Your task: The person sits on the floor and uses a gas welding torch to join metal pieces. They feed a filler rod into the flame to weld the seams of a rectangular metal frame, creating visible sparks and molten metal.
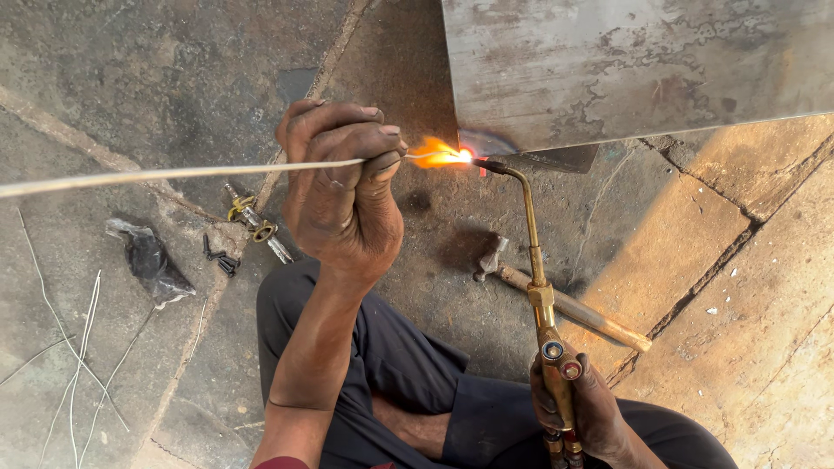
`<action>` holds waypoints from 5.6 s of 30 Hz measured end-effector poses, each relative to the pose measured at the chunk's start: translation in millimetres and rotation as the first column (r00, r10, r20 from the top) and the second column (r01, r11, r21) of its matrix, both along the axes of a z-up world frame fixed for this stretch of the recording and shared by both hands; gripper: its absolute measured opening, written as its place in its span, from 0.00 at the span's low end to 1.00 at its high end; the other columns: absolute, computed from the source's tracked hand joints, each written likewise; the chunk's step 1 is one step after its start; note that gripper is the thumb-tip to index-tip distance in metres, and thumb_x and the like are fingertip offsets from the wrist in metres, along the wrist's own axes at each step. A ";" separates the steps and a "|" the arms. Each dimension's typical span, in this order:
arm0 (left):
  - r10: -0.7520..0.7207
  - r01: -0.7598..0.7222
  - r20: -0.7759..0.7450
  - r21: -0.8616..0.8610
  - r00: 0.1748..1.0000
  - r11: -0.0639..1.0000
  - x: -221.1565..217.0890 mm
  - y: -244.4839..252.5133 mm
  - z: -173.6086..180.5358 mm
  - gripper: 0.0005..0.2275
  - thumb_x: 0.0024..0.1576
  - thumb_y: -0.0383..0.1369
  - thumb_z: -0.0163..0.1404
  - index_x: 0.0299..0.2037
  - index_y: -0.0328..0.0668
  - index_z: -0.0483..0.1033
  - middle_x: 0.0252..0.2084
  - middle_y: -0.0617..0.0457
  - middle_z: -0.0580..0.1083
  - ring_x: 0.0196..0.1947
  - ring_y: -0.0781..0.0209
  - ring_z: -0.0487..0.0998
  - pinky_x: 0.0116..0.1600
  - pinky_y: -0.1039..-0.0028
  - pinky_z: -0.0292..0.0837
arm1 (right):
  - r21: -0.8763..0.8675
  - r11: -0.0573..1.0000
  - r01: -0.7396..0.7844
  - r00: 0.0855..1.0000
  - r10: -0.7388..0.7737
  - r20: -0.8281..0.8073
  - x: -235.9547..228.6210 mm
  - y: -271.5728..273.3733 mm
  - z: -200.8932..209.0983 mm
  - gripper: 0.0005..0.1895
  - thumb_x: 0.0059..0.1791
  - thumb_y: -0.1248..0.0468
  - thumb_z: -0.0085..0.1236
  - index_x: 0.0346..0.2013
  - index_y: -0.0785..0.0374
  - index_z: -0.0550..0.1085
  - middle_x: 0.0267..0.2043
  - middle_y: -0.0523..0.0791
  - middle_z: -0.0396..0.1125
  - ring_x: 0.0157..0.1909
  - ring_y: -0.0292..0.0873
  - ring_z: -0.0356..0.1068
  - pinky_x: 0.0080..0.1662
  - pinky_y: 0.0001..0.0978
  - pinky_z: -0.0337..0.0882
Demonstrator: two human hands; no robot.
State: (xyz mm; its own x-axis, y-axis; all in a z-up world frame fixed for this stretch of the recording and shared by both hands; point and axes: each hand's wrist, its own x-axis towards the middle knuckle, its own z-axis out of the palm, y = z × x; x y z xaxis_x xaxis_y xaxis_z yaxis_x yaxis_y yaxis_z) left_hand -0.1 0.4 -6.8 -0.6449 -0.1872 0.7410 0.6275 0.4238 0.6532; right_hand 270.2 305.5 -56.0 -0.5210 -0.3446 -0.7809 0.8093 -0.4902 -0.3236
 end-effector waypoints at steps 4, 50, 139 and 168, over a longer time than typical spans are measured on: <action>-0.007 0.007 0.018 -0.019 1.000 1.000 0.9 -0.3 -0.6 0.07 0.67 0.36 0.52 0.53 0.57 0.76 0.41 0.62 0.81 0.52 0.60 0.81 0.66 0.65 0.67 | -0.032 0.999 -0.005 1.000 0.004 -0.010 0.7 1.2 -0.2 0.36 0.50 0.33 0.45 0.47 0.67 0.68 0.24 0.45 0.61 0.20 0.36 0.58 0.23 0.29 0.62; 0.005 -0.003 0.077 -0.038 0.997 0.999 0.9 1.3 7.1 0.06 0.67 0.35 0.53 0.44 0.43 0.79 0.40 0.58 0.80 0.49 0.56 0.80 0.60 0.62 0.70 | 0.000 1.000 0.014 1.000 -0.014 -0.006 -1.1 -1.9 2.5 0.34 0.52 0.36 0.42 0.47 0.66 0.67 0.24 0.45 0.61 0.20 0.36 0.57 0.23 0.30 0.61; -0.375 0.315 0.378 0.213 0.846 0.925 8.5 90.4 69.7 0.01 0.68 0.27 0.52 0.46 0.40 0.74 0.42 0.48 0.71 0.41 0.55 0.76 0.45 0.71 0.79 | 0.609 0.654 0.448 0.884 -0.427 -0.191 24.5 98.6 119.0 0.39 0.56 0.32 0.42 0.51 0.70 0.64 0.27 0.50 0.56 0.20 0.42 0.55 0.21 0.37 0.59; -0.680 0.685 0.093 -0.033 0.728 0.728 92.1 196.3 -89.5 0.18 0.59 0.27 0.63 0.58 0.39 0.72 0.54 0.48 0.71 0.60 0.48 0.75 0.64 0.58 0.80 | 0.749 0.660 0.053 0.934 -0.299 0.197 -0.8 68.7 98.6 0.37 0.48 0.32 0.36 0.48 0.63 0.65 0.24 0.47 0.58 0.22 0.40 0.57 0.25 0.34 0.60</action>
State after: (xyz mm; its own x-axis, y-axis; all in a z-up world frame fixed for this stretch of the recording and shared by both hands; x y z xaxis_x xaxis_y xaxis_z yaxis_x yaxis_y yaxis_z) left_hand 92.0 196.7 -96.2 -0.6306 0.3669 0.6839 0.7174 -0.0608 0.6940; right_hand 269.4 374.2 42.6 -0.2286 0.4663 -0.8546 0.8442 -0.3422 -0.4126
